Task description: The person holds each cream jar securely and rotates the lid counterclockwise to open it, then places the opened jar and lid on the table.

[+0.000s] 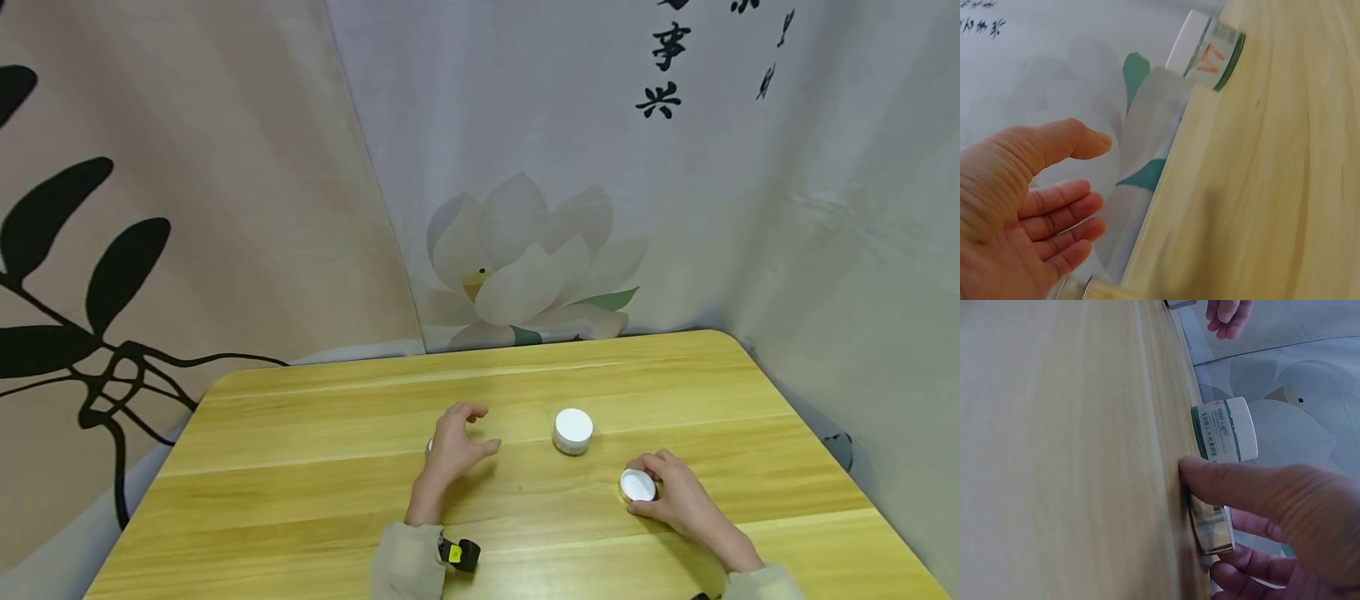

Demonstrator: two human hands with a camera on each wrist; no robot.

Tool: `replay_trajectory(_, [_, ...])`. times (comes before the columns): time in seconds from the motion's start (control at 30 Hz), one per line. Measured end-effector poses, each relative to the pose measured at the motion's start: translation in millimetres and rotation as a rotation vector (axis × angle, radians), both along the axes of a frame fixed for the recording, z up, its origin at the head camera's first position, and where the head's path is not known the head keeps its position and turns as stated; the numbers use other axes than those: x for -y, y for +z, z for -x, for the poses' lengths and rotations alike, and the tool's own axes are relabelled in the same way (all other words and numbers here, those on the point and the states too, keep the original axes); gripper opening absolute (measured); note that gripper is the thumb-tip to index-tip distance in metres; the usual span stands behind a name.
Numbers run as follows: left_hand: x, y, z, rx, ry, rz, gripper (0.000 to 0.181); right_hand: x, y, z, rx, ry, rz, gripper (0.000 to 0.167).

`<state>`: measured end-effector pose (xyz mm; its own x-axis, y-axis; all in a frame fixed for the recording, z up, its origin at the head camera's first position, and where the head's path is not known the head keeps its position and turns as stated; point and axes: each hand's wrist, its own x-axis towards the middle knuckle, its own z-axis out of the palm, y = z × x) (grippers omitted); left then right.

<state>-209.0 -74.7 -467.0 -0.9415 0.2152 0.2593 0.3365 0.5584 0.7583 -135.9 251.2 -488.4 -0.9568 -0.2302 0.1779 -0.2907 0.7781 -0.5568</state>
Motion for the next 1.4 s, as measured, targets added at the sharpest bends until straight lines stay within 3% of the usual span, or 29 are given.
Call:
replay_trajectory(0.23, [-19.4, -0.4, 6.1, 0.019, -0.075, -0.062, 0.041, 0.1, -0.9, 1.5, -0.040, 0.006, 0.017, 0.043])
replay_trajectory(0.63, [-60.1, -7.9, 10.2, 0.097, -0.174, -0.055, 0.050, -1.4, 0.7, 1.3, 0.017, 0.004, 0.022, 0.043])
replay_trajectory(0.9, [-79.0, -15.1, 14.4, 0.145, -0.185, -0.121, 0.058, -1.4, -0.8, 0.7, -0.005, 0.001, 0.016, 0.043])
replay_trajectory(1.4, [-98.9, -19.8, 14.7, 0.155, -0.184, -0.062, 0.060, -0.2, -1.4, 0.6, -0.005, -0.002, 0.012, 0.043])
